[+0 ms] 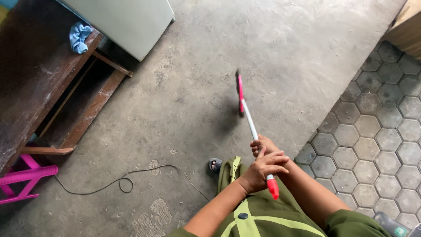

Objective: The person sweeps a concrete floor with a pink-handled broom in a garage-like area. The person moves the broom back and forth across the floor, gathering debris toward the edge of the space.

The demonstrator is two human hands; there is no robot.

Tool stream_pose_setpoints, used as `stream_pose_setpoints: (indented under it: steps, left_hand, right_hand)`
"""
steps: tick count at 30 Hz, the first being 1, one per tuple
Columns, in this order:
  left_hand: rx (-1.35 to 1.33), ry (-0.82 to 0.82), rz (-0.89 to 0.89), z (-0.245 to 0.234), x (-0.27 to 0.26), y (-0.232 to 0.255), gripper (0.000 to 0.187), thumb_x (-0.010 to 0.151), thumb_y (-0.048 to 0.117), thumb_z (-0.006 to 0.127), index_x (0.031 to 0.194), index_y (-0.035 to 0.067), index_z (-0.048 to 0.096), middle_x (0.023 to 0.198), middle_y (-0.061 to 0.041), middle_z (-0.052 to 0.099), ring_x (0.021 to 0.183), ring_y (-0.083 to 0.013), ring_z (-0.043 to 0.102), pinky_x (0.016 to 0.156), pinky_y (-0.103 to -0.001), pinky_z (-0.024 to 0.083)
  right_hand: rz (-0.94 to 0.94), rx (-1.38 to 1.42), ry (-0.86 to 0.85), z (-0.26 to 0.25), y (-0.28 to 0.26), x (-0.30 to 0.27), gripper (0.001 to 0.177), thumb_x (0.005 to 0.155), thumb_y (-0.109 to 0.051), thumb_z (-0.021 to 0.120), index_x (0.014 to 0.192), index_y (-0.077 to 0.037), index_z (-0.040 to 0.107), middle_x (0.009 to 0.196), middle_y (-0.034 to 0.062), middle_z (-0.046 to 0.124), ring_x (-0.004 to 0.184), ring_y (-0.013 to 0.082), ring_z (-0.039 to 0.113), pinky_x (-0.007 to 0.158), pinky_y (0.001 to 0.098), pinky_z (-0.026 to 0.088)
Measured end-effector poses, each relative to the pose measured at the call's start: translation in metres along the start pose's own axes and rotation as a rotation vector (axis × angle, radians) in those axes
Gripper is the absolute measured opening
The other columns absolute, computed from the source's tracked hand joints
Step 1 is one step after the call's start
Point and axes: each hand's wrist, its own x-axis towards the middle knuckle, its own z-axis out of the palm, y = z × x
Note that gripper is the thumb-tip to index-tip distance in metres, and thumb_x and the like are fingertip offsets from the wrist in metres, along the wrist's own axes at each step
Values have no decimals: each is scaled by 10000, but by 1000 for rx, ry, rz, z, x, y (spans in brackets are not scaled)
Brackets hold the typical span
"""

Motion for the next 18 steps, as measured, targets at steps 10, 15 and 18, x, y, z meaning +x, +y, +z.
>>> stream_pose_setpoints:
  steps: [10, 15, 18]
  left_hand:
    - [167, 67, -64, -57, -16, 11, 178, 1023, 216, 598, 1177, 194, 685, 1466, -103, 632, 1429, -391, 582, 1214, -716, 253]
    - [273, 81, -245, -80, -37, 2, 333, 872, 113, 595, 1161, 234, 708, 1416, -35, 665, 1365, -287, 616, 1129, -652, 334]
    - [236, 86, -312, -94, -48, -4, 423, 842, 53, 603, 1193, 262, 706, 1412, -23, 658, 1366, -285, 605, 1143, -644, 345]
  right_hand:
    - [313, 50, -297, 61, 26, 51, 397, 999, -468, 597, 881, -101, 501, 635, -37, 387, 502, 37, 349, 407, 149, 282]
    - [870, 197, -447, 101, 68, 84, 151, 1012, -206, 486, 946, -83, 543, 583, -38, 423, 426, 96, 428, 358, 235, 385]
    - [825, 188, -386, 104, 76, 94, 128, 1006, -182, 475, 931, -88, 519, 587, -42, 403, 432, 86, 404, 368, 226, 361]
